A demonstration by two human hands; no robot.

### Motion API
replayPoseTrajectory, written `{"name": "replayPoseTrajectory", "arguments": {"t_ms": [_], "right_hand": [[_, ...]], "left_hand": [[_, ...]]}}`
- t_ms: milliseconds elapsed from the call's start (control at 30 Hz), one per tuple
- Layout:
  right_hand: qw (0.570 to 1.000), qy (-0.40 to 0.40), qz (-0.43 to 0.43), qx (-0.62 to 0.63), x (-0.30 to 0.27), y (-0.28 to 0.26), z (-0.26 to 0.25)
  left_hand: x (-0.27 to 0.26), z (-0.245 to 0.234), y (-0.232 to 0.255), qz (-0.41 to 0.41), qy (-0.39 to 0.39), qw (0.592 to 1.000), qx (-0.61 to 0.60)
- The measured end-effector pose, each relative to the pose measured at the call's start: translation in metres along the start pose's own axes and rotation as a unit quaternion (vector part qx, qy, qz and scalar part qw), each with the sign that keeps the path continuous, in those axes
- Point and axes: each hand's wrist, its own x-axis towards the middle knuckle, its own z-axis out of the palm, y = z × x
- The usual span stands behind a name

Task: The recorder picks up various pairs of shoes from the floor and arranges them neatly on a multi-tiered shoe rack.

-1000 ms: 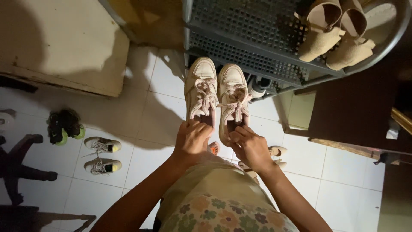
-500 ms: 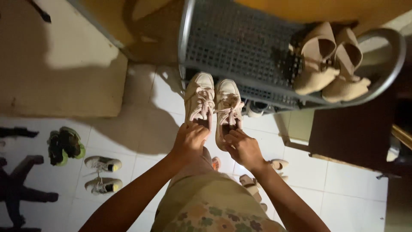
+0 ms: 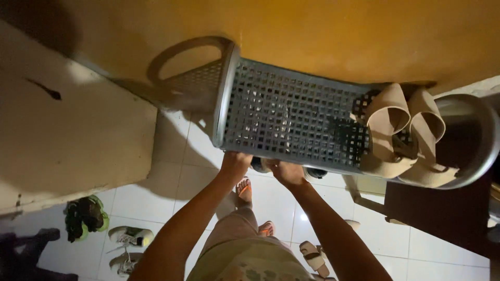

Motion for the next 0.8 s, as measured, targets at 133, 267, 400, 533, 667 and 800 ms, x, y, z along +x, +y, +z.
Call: {"name": "replayPoseTrajectory", "arguments": {"t_ms": [133,267,400,533,667,800], "right_hand": [[1.000,0.010,-0.012,-0.016,0.012,0.012,0.016],[0.998,0.023,-0.031,-0.039,0.010,0.018,0.033],[0.997,0.031,-0.042,-0.059,0.000,0.019,0.050],[0.994,0.044,-0.050,-0.084,-0.010,0.025,0.065],[0.989,0.062,-0.063,-0.117,-0.015,0.034,0.079],[0.986,0.071,-0.070,-0.135,-0.020,0.045,0.094]], "left_hand": [[0.009,0.009,-0.002,-0.009,-0.010,1.000,0.003],[0.020,0.015,0.000,-0.021,-0.018,1.000,0.008],[0.015,0.009,-0.001,-0.029,-0.022,0.999,0.008],[0.018,0.007,0.005,-0.034,-0.035,0.999,0.006],[0.028,0.010,0.012,-0.038,-0.037,0.999,0.005],[0.031,0.008,0.012,-0.040,-0.044,0.998,0.007]]}}
